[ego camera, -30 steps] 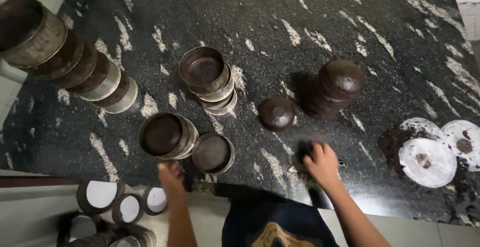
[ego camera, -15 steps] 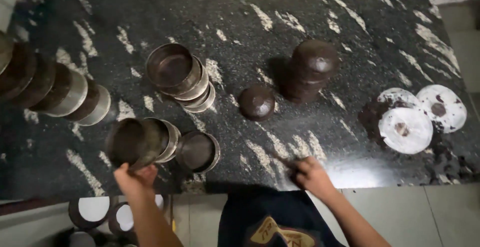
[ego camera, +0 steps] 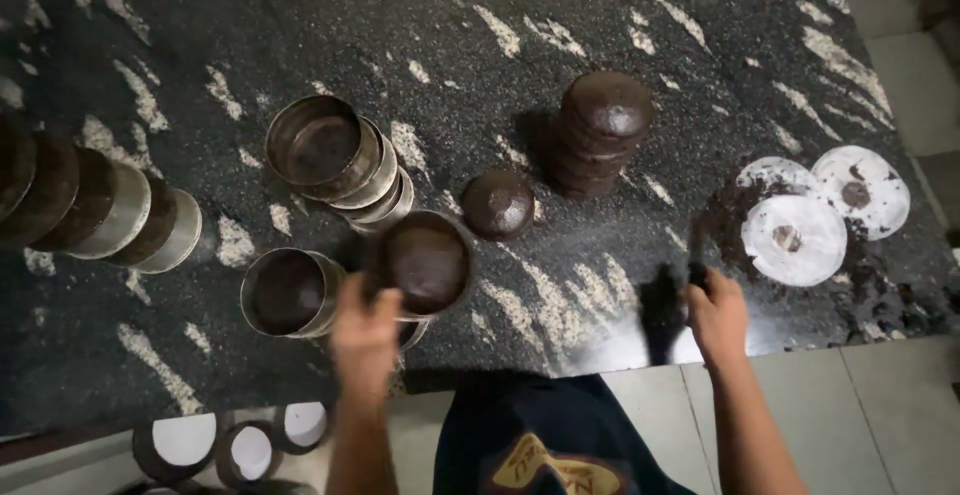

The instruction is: The person works at a dark table with metal cake rings and dark dome-shaped cakes. They lift rings off the cakes, stack the empty metal rings, use a small knife at times, and pair the dome cakes together on the table.

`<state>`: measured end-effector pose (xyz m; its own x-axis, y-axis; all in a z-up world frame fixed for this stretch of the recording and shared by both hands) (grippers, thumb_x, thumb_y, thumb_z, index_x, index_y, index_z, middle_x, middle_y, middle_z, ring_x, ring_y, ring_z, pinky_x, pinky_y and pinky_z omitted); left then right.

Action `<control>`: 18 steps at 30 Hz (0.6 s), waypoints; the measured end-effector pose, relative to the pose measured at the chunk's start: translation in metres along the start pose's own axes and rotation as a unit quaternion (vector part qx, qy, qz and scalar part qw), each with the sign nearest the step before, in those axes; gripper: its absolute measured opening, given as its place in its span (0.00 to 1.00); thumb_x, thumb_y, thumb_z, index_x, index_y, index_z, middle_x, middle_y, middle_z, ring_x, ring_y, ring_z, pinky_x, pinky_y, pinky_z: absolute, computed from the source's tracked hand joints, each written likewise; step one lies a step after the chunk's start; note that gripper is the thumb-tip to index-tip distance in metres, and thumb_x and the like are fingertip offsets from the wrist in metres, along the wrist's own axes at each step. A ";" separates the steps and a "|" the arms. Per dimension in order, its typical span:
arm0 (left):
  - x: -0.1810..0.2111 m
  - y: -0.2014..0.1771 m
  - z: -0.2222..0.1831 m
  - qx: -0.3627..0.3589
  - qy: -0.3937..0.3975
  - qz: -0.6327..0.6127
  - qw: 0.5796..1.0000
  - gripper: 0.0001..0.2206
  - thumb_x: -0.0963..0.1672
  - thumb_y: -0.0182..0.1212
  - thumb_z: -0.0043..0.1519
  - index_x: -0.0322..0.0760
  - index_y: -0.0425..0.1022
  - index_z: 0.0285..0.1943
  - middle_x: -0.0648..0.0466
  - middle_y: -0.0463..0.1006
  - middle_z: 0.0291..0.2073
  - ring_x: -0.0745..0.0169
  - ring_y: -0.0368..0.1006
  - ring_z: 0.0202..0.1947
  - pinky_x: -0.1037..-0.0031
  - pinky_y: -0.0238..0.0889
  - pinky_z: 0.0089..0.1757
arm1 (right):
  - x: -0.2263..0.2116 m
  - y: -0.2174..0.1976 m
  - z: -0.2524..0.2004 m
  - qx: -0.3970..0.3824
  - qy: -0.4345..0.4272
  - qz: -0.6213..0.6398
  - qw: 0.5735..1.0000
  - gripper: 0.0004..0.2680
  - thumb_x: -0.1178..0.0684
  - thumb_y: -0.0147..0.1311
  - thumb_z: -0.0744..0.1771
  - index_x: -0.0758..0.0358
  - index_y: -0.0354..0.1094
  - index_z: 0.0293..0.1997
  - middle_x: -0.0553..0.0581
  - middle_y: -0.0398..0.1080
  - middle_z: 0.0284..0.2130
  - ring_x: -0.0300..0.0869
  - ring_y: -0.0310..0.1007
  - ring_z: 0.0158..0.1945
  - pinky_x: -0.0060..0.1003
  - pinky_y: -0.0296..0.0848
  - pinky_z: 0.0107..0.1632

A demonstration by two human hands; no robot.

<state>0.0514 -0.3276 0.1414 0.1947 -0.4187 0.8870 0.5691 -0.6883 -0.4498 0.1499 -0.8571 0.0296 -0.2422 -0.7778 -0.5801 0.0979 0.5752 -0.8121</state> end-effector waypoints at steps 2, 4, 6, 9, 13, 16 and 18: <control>0.038 0.039 -0.004 -0.022 0.086 0.075 0.993 0.25 0.52 0.61 0.63 0.33 0.69 0.64 0.43 0.83 0.37 0.52 0.81 0.35 0.65 0.75 0.40 | -0.028 -0.025 -0.021 -0.019 0.068 0.110 0.991 0.10 0.54 0.49 0.68 0.66 0.68 0.52 0.75 0.71 0.33 0.62 0.75 0.34 0.56 0.75 0.40; 0.040 0.094 -0.006 -0.176 -0.027 0.118 0.977 0.30 0.54 0.63 0.56 0.43 0.67 0.67 0.41 0.83 0.42 0.41 0.79 0.42 0.57 0.70 0.44 | -0.029 -0.024 -0.036 0.070 0.029 0.231 0.970 0.18 0.51 0.48 0.66 0.63 0.55 0.63 0.74 0.70 0.40 0.66 0.72 0.34 0.58 0.72 0.38; 0.060 0.123 -0.010 -0.191 0.024 0.142 0.971 0.31 0.54 0.64 0.55 0.44 0.68 0.67 0.41 0.82 0.40 0.39 0.79 0.41 0.55 0.70 0.43 | -0.017 0.013 -0.035 -0.007 0.022 0.084 0.996 0.18 0.50 0.49 0.67 0.62 0.58 0.64 0.74 0.72 0.44 0.66 0.73 0.41 0.57 0.71 0.44; 0.079 0.161 -0.021 -0.188 0.159 0.182 0.952 0.30 0.55 0.65 0.53 0.47 0.72 0.65 0.42 0.81 0.36 0.38 0.78 0.38 0.53 0.69 0.41 | 0.005 0.048 -0.050 -0.123 0.010 -0.044 0.991 0.17 0.50 0.51 0.68 0.60 0.63 0.63 0.72 0.75 0.48 0.63 0.75 0.50 0.53 0.71 0.51; 0.103 0.190 -0.027 -0.147 0.318 0.266 0.898 0.26 0.55 0.66 0.52 0.48 0.79 0.60 0.47 0.78 0.29 0.43 0.75 0.35 0.53 0.67 0.39 | -0.022 0.029 -0.069 -0.112 -0.074 0.147 0.980 0.18 0.53 0.50 0.65 0.57 0.67 0.63 0.64 0.76 0.49 0.56 0.78 0.52 0.45 0.73 0.54; 0.119 0.198 -0.028 -0.169 0.331 0.288 0.883 0.25 0.55 0.66 0.53 0.48 0.79 0.58 0.48 0.77 0.32 0.44 0.73 0.38 0.53 0.65 0.41 | -0.068 -0.005 -0.081 -0.077 -0.107 0.114 0.985 0.17 0.50 0.53 0.65 0.53 0.69 0.61 0.60 0.76 0.47 0.53 0.78 0.48 0.42 0.74 0.50; 0.119 0.204 -0.028 -0.187 0.328 0.276 0.884 0.25 0.54 0.66 0.52 0.46 0.77 0.58 0.48 0.77 0.37 0.43 0.73 0.41 0.52 0.65 0.42 | -0.084 -0.011 -0.080 -0.059 -0.124 0.052 0.989 0.16 0.47 0.54 0.66 0.51 0.70 0.60 0.58 0.76 0.45 0.53 0.78 0.45 0.42 0.75 0.46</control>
<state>0.1681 -0.5342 0.1520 -0.2143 -0.9205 0.3267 0.2039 -0.3693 -0.9067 0.0921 -0.7779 0.0918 0.0097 -0.7424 -0.6699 -0.0061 0.6699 -0.7424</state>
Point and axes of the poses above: each hand's wrist, its own z-axis towards the middle knuckle, its own y-axis out of the palm, x = y × z, the point moved 8 cm from there along z, towards the middle knuckle
